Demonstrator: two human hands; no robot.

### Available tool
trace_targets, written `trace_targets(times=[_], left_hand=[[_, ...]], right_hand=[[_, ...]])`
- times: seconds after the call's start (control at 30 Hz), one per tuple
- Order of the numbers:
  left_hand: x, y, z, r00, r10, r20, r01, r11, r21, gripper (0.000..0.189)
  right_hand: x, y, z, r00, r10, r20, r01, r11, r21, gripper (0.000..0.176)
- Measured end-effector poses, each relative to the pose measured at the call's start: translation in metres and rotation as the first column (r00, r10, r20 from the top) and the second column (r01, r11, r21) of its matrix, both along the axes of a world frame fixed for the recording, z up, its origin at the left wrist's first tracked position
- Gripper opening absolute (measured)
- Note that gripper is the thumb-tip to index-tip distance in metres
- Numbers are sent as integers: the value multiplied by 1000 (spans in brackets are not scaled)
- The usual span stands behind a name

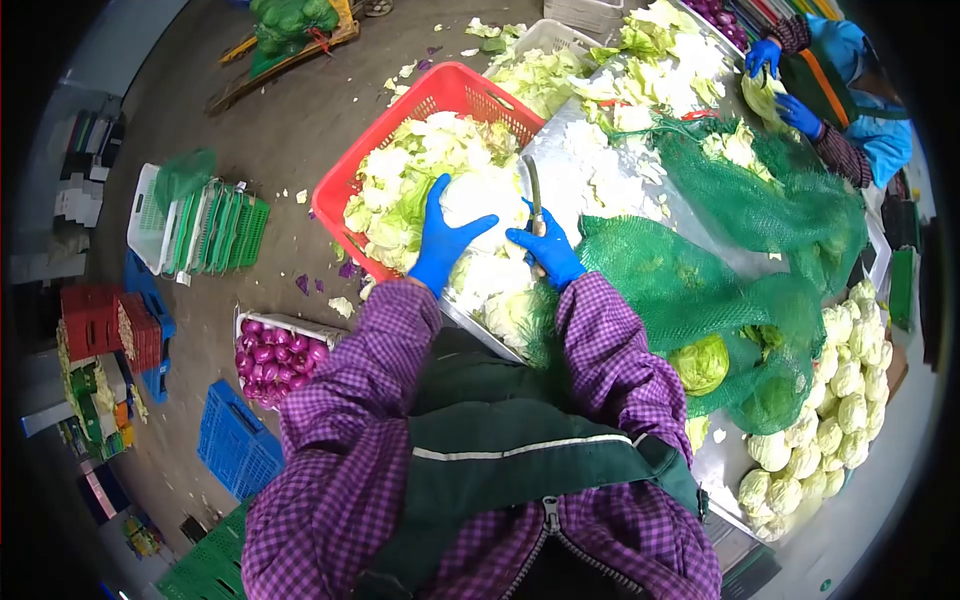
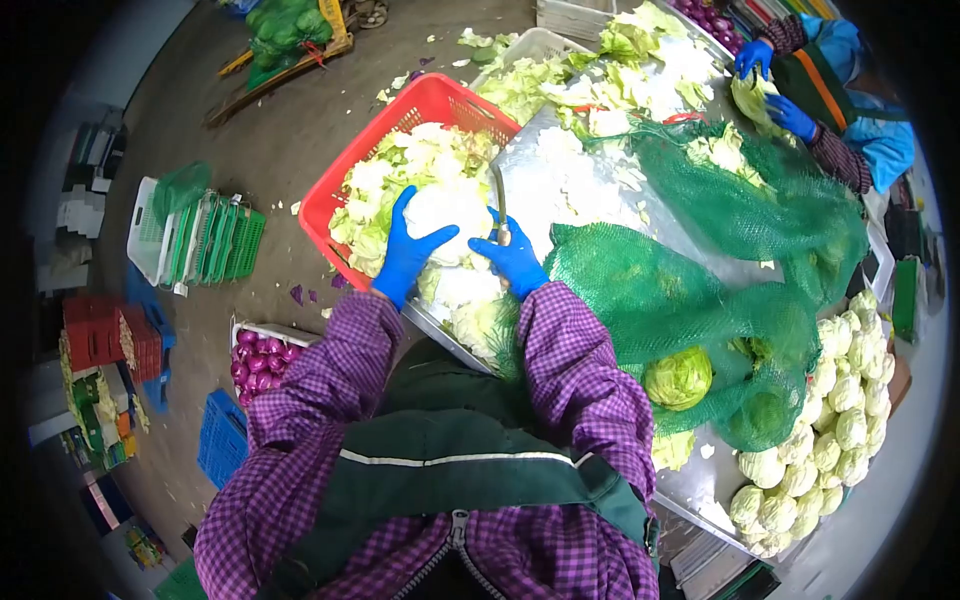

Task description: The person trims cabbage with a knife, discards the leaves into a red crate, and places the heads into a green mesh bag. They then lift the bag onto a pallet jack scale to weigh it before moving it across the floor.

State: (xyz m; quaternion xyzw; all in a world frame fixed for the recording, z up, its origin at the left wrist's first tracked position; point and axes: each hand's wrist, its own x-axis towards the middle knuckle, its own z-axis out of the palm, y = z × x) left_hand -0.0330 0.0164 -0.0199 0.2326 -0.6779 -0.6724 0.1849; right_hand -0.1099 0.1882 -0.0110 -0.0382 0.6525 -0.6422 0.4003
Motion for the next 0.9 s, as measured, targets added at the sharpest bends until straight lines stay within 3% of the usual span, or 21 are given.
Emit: trace_targets(times=[0.07, 0.1, 0.13, 0.17, 0.2, 0.23, 0.27, 0.3, 0.33, 0.37, 0.4, 0.47, 0.5, 0.53, 0.57, 0.6, 0.67, 0.7, 0.8, 0.9], left_hand=[[-2, -15, 20, 997, -63, 36, 62, 998, 34, 92], [-4, -22, 30, 976, -210, 55, 208, 977, 43, 92], [-5, -25, 39, 932, -355, 78, 351, 934, 61, 92], [-7, -27, 47, 903, -420, 90, 424, 905, -27, 90], [-8, -24, 47, 902, -422, 93, 424, 905, -10, 90], [-6, -19, 45, 936, -312, 166, 332, 936, -114, 88], [-10, -18, 45, 958, -194, 212, 243, 940, -239, 86], [-8, -25, 13, 972, -156, 177, 208, 918, -337, 90], [-9, -18, 15, 973, -161, 166, 210, 917, -339, 90], [-3, -6, 18, 977, -190, 91, 201, 972, -124, 92], [5, 4, 21, 980, -197, 21, 194, 976, 100, 95], [0, 3, 23, 981, -192, 3, 191, 979, 76, 100], [-4, 1, 23, 975, -214, 52, 214, 977, 2, 103], [-7, -2, 24, 967, -230, 105, 238, 969, -71, 105], [-12, -8, 25, 950, -258, 176, 274, 959, -74, 107], [-15, -13, 26, 950, -254, 180, 270, 960, -72, 107], [-21, -18, 35, 904, -404, 138, 383, 911, 154, 106], [-23, -20, 29, 899, -401, 176, 408, 913, -3, 106], [-25, -10, 43, 883, -371, 286, 397, 917, -35, 107], [-20, -12, 25, 908, -374, 187, 391, 918, -63, 106]], right_hand=[[1, 2, 2, 999, 40, -25, -38, 996, 75, 71], [6, 2, 3, 980, 42, -192, -18, 992, 125, 67], [9, 6, 5, 980, 39, -194, -13, 991, 130, 67], [12, 10, 12, 911, 37, -411, 32, 987, 160, 64], [16, 16, 19, 799, 53, -599, 75, 980, 187, 60], [15, 17, 37, 740, 81, -667, 65, 979, 191, 55], [12, 19, 32, 738, 83, -669, 67, 979, 195, 55], [5, 22, 23, 737, 146, -660, -10, 979, 206, 56], [-2, 25, 14, 731, 210, -649, -86, 972, 218, 58], [-6, 25, 12, 633, 260, -729, -127, 964, 234, 59], [-7, 28, 9, 636, 265, -725, -133, 963, 235, 59], [-14, 23, 34, 543, 450, -710, -148, 883, 446, 59], [-17, 23, 46, 544, 454, -706, -154, 881, 448, 59], [-22, 21, 56, 465, 537, -704, -223, 840, 494, 60], [-25, 18, 60, 379, 610, -696, -287, 792, 539, 60], [-26, 15, 58, 379, 613, -694, -293, 790, 538, 60], [-32, 12, 57, 212, 661, -720, -231, 750, 620, 62], [-36, 10, 54, 209, 662, -720, -232, 749, 621, 62], [-43, 8, 48, 275, 636, -721, -160, 770, 618, 56], [-56, -5, 50, 688, 350, -635, 24, 864, 502, 44]])
